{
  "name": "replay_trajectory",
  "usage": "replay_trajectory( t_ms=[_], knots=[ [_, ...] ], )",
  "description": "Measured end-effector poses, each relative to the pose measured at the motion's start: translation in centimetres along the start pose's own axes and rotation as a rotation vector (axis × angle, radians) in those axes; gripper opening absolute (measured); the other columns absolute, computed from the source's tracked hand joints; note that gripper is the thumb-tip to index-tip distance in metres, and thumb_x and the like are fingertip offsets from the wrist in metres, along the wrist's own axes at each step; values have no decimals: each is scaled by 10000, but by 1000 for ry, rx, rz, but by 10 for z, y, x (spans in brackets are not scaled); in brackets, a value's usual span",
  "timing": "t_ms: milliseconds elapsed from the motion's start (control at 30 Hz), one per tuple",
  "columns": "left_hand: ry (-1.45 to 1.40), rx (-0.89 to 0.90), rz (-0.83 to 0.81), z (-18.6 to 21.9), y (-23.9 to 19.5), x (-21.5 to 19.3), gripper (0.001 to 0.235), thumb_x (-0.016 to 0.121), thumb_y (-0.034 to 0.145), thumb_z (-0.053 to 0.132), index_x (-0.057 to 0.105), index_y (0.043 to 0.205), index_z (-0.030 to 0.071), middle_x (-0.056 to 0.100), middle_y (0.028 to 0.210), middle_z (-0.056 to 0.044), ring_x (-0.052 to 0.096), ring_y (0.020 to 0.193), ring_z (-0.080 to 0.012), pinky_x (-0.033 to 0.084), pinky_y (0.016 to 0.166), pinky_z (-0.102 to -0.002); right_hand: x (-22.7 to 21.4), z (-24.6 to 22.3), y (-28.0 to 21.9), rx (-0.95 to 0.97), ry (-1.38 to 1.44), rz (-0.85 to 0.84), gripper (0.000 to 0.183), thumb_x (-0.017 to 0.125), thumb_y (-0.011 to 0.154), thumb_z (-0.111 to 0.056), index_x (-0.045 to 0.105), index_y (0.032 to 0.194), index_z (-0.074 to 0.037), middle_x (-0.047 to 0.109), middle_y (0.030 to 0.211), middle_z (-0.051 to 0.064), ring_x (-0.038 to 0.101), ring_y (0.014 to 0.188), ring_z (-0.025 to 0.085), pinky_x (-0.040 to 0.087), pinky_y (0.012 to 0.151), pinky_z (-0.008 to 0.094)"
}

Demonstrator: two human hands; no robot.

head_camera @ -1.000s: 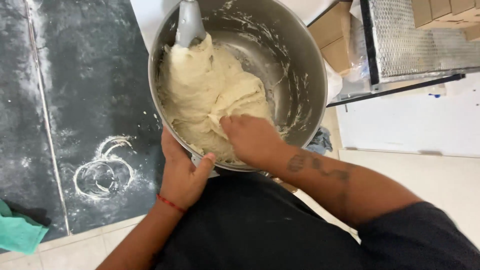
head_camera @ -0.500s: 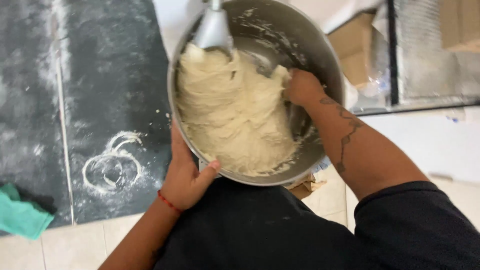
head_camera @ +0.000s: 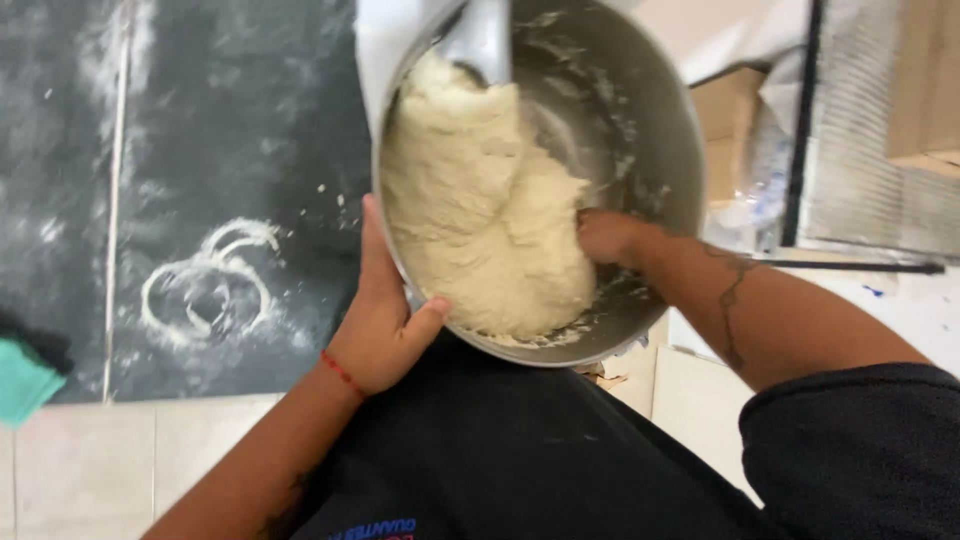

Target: Using a hand scraper to collect dough from the sides of a large industrial mixing bowl.

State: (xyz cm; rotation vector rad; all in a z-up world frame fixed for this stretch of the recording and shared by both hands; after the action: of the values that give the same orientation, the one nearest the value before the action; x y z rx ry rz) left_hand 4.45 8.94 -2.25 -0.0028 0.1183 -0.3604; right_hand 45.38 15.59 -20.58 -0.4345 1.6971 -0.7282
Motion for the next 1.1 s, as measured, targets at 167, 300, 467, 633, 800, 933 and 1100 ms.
replay_trajectory(
  t_ms=[167,300,467,633,800,933,1100],
  knots=[
    [91,-91,-48,9,-7,2,1114,599,863,416,-225,1508,32,-226,1589,-239,-104,1495,-391,25,1227,-477,-24,-78,-87,-113,270,76,270,524,901,-278,717,1041,-151,716,974,91,668,988,301,498,846,432],
    [155,-225,-85,11,-12,12,1167,631,844,438,-263,1492,59,-221,1583,-240,-38,1490,-419,113,1221,-480,-33,-175,-166,-345,-6,301,231,577,918,-211,689,998,-26,691,849,200,678,859,402,523,775,485],
    [211,-262,73,3,-17,-6,1207,797,724,382,-20,1533,15,72,1544,-312,204,1431,-489,326,1146,-524,-13,-282,-220,-735,-392,577,120,454,881,-232,530,952,-173,555,803,15,615,760,277,513,573,392],
    [175,-124,97,14,16,-30,976,684,854,270,49,1538,-13,142,1525,-324,241,1409,-513,347,1112,-534,-66,-274,-250,-791,-227,433,202,472,897,-229,597,1010,-118,636,917,87,632,885,347,522,689,443],
    [141,-57,94,19,10,-23,1026,676,809,272,36,1528,-81,102,1537,-399,174,1431,-533,150,1191,-524,-134,-224,-202,-624,-246,522,217,491,963,-282,623,1054,-135,676,927,98,664,879,356,544,728,467],
    [104,-120,44,4,7,-18,1078,651,816,322,-85,1549,31,34,1600,-308,145,1467,-464,175,1199,-523,-136,-143,-104,-267,-478,617,163,535,975,-323,597,921,-183,643,696,39,707,647,313,547,545,421],
    [74,-93,61,1,15,-27,1074,669,798,301,-40,1561,39,75,1592,-320,147,1462,-462,169,1201,-508,-95,-123,-25,-298,-503,430,215,546,943,-257,670,862,-101,646,656,78,685,601,306,536,510,405]
  ],
)
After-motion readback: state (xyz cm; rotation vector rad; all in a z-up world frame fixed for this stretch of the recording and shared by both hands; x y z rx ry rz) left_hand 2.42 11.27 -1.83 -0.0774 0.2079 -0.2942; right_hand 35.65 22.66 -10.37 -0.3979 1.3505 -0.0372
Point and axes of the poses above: each hand's wrist, its own y-axis towards the middle knuckle, its own x-axis out of the palm, z = x × y, the point moved 10 cm from there along y, towards the middle knuckle
